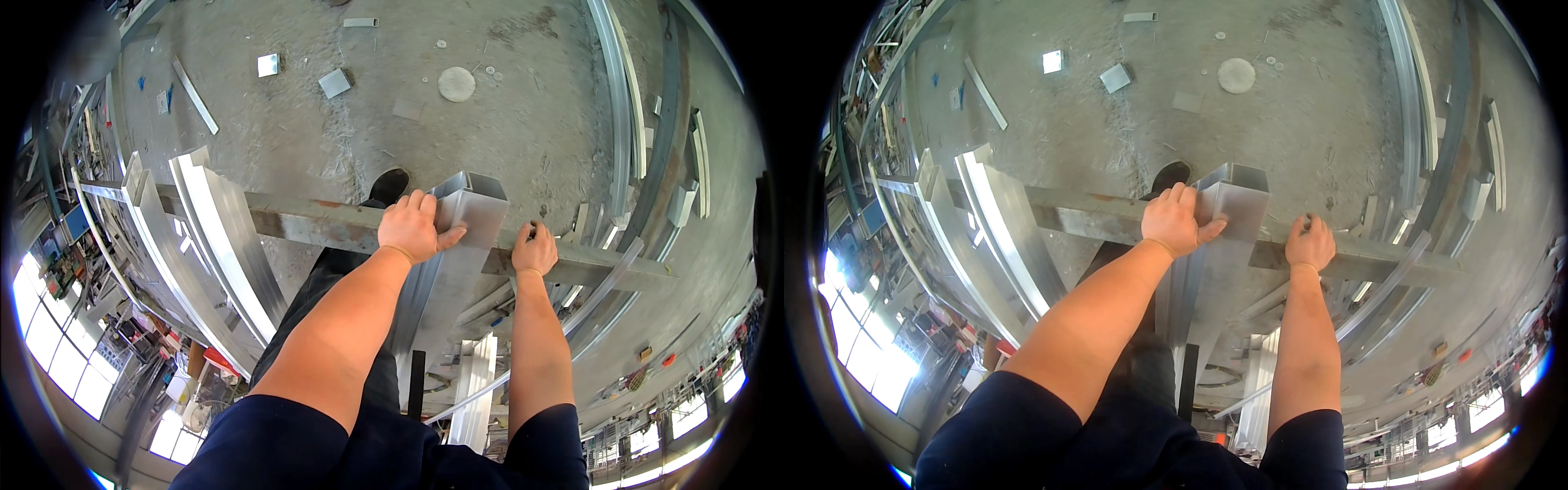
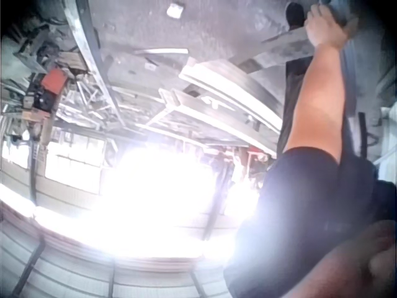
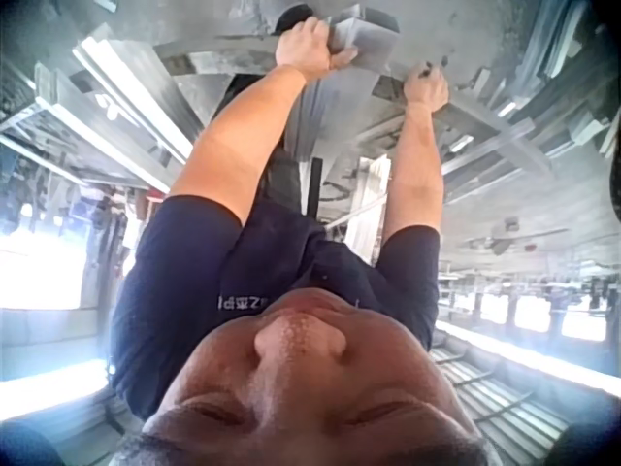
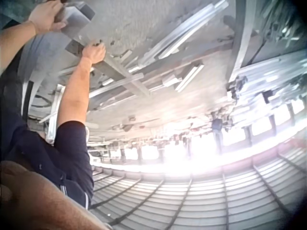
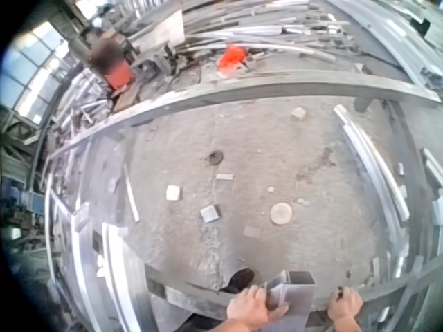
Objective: The person puts on a face mask, then picks up and arranges several long metal profiles on a workbench. They handle the profiles one by one, aligning them and placing them in a row.
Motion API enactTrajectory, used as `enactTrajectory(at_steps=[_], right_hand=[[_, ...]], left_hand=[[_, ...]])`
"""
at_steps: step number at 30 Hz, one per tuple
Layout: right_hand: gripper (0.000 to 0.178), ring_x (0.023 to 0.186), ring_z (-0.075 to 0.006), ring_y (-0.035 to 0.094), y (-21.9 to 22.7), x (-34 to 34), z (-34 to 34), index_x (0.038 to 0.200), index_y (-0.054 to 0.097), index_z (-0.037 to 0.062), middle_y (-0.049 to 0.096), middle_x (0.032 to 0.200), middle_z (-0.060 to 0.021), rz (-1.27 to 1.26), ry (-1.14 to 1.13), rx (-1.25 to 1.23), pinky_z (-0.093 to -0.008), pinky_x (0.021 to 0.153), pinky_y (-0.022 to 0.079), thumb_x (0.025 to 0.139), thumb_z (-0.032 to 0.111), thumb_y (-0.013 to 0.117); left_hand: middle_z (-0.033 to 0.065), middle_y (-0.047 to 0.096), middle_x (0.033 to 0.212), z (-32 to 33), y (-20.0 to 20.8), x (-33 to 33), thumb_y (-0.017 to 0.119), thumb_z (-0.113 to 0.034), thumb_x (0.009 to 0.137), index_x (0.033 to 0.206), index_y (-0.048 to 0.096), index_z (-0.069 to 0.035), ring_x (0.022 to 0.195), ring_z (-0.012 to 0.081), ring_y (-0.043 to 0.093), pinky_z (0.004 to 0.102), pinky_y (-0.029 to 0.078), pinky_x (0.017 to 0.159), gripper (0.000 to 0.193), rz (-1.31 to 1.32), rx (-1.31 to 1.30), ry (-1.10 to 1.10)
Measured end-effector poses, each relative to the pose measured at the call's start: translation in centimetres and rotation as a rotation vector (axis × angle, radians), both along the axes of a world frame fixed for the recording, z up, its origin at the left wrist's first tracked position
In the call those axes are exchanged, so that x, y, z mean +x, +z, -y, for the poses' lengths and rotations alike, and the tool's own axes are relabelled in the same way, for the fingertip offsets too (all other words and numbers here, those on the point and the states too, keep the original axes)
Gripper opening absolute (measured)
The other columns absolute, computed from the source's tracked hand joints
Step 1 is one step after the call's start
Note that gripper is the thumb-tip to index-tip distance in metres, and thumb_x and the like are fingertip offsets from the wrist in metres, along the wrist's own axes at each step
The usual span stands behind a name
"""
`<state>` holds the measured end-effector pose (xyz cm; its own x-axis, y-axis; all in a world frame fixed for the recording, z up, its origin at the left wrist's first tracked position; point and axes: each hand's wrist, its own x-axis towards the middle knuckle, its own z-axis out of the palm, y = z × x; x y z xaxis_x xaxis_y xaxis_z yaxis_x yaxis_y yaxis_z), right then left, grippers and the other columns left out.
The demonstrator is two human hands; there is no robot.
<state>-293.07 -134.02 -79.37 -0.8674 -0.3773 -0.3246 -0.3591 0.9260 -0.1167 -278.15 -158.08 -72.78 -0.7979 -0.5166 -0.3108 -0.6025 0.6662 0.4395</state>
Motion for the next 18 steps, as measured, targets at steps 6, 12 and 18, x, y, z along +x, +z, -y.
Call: enactTrajectory(at_steps=[6, 12, 18], right_hand=[[0.026, 0.084, -0.0295, 0.065, 0.03, 0.01, -0.01, 0.1, 0.071, 0.0094, 0.07, 0.087, -0.0054, -0.014, 0.01, -0.019, -0.0436, 0.073, 0.051, 0.087, 0.031, 0.064], [0.026, 0.083, -0.0295, 0.065, -0.04, 0.11, -0.11, 0.099, 0.071, 0.0092, 0.068, 0.085, -0.005, -0.032, 0.009, -0.033, -0.044, 0.073, 0.05, 0.087, 0.031, 0.064], [0.027, 0.084, -0.0295, 0.065, -0.1, 0.02, -0.16, 0.099, 0.071, 0.0093, 0.069, 0.086, -0.0056, -0.011, -0.01, -0.03, -0.0438, 0.073, 0.05, 0.087, 0.032, 0.064]], left_hand=[[0.0081, 0.054, 0.084, -0.03, 0.03, -0.08, 0.066, -0.068, 0.077, 0.086, 0.057, -0.004, 0.077, 0.0287, 0.06, 0.0403, 0.051, 0.065, 0.066, 0.027, 0.022, 0.0], [0.0074, 0.054, 0.084, -0.06, 0.02, -0.1, 0.068, -0.066, 0.077, 0.087, 0.057, -0.005, 0.079, 0.0278, 0.06, 0.0399, 0.05, 0.065, 0.063, 0.035, 0.021, -0.004], [0.0074, 0.054, 0.086, -0.16, 0.18, -0.25, 0.068, -0.066, 0.077, 0.09, 0.057, -0.005, 0.081, 0.0285, 0.06, 0.0407, 0.051, 0.065, 0.063, 0.083, 0.04, 0.01]])
